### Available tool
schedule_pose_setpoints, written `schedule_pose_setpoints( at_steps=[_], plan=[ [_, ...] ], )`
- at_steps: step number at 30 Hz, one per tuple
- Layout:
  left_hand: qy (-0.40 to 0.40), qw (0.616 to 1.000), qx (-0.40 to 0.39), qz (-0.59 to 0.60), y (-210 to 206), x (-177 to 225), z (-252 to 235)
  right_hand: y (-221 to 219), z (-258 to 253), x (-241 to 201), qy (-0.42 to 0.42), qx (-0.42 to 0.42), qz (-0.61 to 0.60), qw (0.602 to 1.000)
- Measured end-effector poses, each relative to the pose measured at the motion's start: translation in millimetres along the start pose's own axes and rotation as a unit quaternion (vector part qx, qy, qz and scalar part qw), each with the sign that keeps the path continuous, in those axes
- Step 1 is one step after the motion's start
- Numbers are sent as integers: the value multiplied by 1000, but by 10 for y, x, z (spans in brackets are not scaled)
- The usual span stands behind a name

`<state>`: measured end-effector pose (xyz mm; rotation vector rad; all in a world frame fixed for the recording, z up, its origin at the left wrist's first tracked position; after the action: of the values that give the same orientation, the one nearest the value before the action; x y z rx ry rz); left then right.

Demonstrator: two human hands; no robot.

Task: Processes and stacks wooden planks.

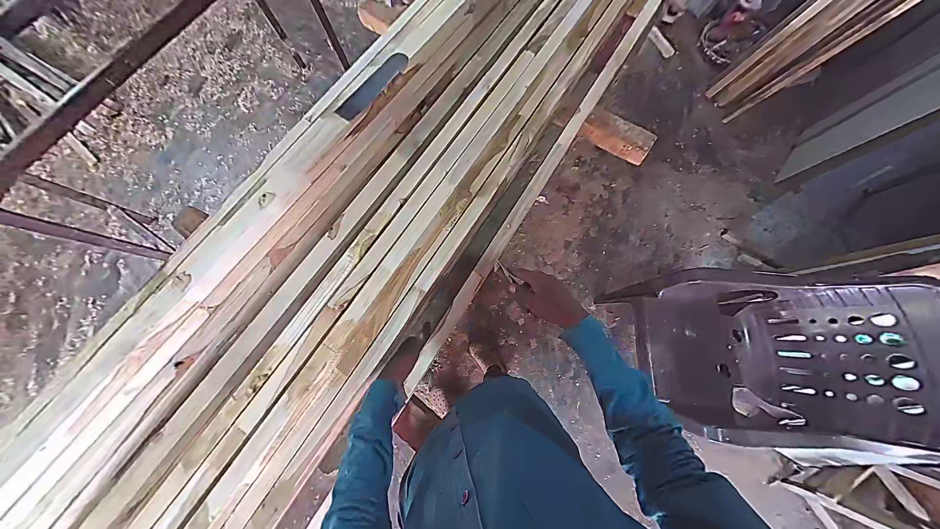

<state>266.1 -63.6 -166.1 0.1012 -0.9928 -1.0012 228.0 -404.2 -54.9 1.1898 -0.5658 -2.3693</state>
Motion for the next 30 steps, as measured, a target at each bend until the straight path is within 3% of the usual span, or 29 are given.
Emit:
schedule_pose_setpoints(
  at_steps=[2, 5, 8, 12, 15, 17, 21, 24, 27, 30],
  plan=[
    [-42, 994, -50, -84, -30, -87, 13, -150, -207, -18, 31, 57, 17, 998],
    [-21, 986, -47, -156, -137, -24, 138, -671, -527, 211, 53, 151, 33, 987],
    [-2, 987, -22, -161, -196, 1, 201, -1130, -293, 307, -12, 151, 100, 983],
    [39, 981, 24, -188, -359, 116, 283, -806, -123, 61, -103, 143, 119, 977],
    [48, 974, 39, -216, -453, 202, 385, -357, -383, -69, -102, 163, 90, 977],
    [58, 970, 36, -233, -455, 257, 401, -372, -448, -171, -95, 133, 98, 982],
    [57, 970, 35, -235, -367, 249, 343, -1160, 129, -617, -124, -8, 189, 974],
    [47, 988, -41, -139, -206, 85, 174, -1198, 376, -688, -83, -95, 216, 968],
    [69, 990, -124, 27, -13, -40, 49, -849, 155, -473, 9, -24, 122, 992],
    [87, 975, -197, 47, 49, -11, -47, -680, -174, -372, 45, 153, 69, 985]
  ],
)
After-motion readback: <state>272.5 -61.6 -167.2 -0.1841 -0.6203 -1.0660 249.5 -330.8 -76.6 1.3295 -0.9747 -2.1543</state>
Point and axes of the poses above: each hand's wrist, its own z-axis away from the middle knuckle, its own y-axis out of the back of the hand, x = y × z, the point moved 1 cm from there along -z, towards the middle knuckle, and after that the axes turned 8 degrees about -y, right-handed, at the moved point
